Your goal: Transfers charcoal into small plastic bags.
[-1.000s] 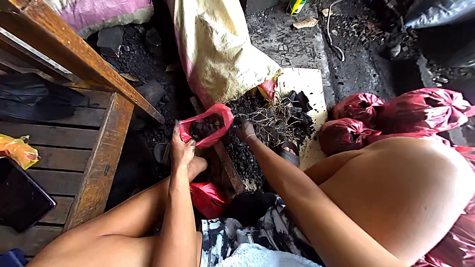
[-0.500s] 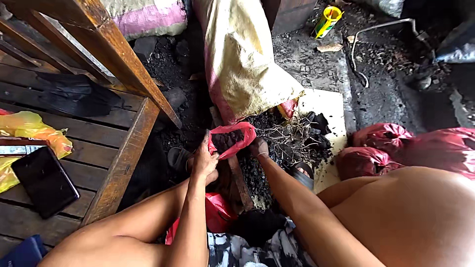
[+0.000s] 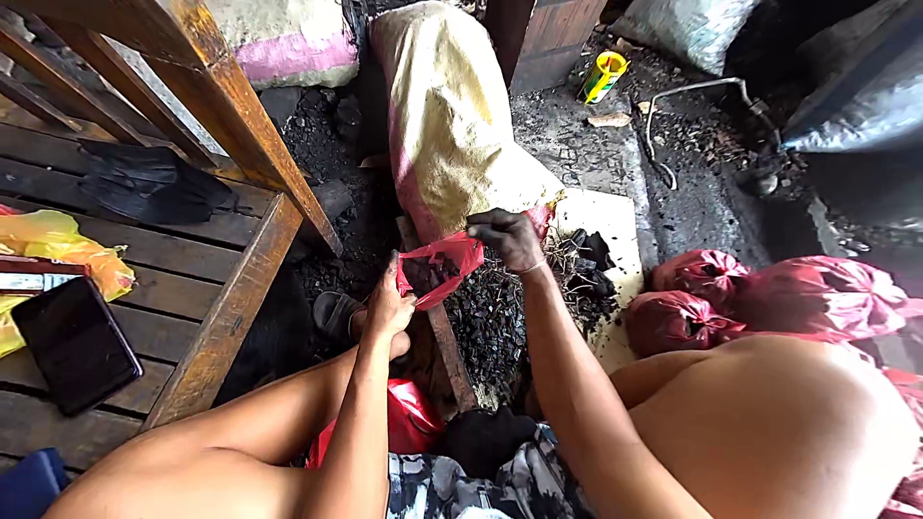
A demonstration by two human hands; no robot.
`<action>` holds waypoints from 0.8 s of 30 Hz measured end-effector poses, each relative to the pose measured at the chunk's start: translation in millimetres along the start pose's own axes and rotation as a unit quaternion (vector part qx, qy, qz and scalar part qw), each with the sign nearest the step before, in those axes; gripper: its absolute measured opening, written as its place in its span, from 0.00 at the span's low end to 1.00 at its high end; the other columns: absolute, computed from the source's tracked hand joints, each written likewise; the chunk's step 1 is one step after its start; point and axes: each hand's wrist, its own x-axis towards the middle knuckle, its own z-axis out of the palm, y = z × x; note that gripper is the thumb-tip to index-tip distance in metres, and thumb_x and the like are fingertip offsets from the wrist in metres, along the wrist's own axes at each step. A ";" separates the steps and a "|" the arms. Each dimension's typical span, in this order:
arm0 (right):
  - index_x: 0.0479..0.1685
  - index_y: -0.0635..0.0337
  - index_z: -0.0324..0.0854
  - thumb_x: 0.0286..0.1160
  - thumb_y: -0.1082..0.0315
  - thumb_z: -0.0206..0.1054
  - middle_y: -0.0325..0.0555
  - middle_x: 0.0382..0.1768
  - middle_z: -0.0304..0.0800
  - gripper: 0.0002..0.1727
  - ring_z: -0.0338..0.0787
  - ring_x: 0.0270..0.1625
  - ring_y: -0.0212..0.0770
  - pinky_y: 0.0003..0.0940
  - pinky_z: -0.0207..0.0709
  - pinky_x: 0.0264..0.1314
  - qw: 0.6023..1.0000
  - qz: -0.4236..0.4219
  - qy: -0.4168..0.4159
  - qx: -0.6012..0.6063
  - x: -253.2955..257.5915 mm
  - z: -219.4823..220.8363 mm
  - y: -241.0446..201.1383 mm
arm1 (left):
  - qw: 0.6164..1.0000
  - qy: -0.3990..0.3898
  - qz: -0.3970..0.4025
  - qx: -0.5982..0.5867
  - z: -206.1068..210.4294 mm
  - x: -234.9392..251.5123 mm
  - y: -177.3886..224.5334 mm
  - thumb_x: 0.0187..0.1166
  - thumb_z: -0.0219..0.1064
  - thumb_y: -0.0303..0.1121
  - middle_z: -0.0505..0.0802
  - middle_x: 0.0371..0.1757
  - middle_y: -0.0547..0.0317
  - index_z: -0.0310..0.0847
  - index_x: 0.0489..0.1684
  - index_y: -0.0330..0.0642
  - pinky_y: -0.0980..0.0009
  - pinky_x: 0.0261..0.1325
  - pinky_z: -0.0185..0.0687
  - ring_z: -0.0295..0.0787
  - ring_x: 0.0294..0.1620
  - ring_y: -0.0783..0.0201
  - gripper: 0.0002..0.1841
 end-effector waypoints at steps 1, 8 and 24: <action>0.47 0.61 0.95 0.69 0.69 0.77 0.46 0.46 0.96 0.10 0.94 0.48 0.37 0.40 0.89 0.56 0.998 -0.015 -0.051 -0.032 2.1 12.0 -11.3 | 1.000 0.000 0.006 -0.001 -0.5 -0.4 -0.9 0.69 0.72 0.21 0.75 0.84 0.39 0.48 0.96 0.44 0.48 0.84 0.69 0.74 0.83 0.47 0.49; 0.49 0.56 0.94 0.78 0.64 0.72 0.47 0.50 0.96 0.10 0.95 0.48 0.43 0.52 0.87 0.59 0.979 0.032 -0.057 -0.193 6.6 23.0 -10.9 | 1.000 0.008 -0.021 -0.016 -6.2 -3.2 -12.1 0.69 0.72 0.20 0.75 0.84 0.37 0.47 0.96 0.43 0.48 0.84 0.69 0.74 0.83 0.46 0.49; 0.81 0.45 0.77 0.71 0.55 0.75 0.62 0.82 0.73 0.34 0.80 0.78 0.64 0.63 0.76 0.75 0.852 0.370 -0.102 -0.355 -83.0 63.3 144.8 | 0.999 -0.008 -0.049 -0.023 -5.5 -3.1 -9.1 0.71 0.71 0.22 0.74 0.85 0.39 0.45 0.97 0.49 0.48 0.79 0.75 0.77 0.80 0.46 0.49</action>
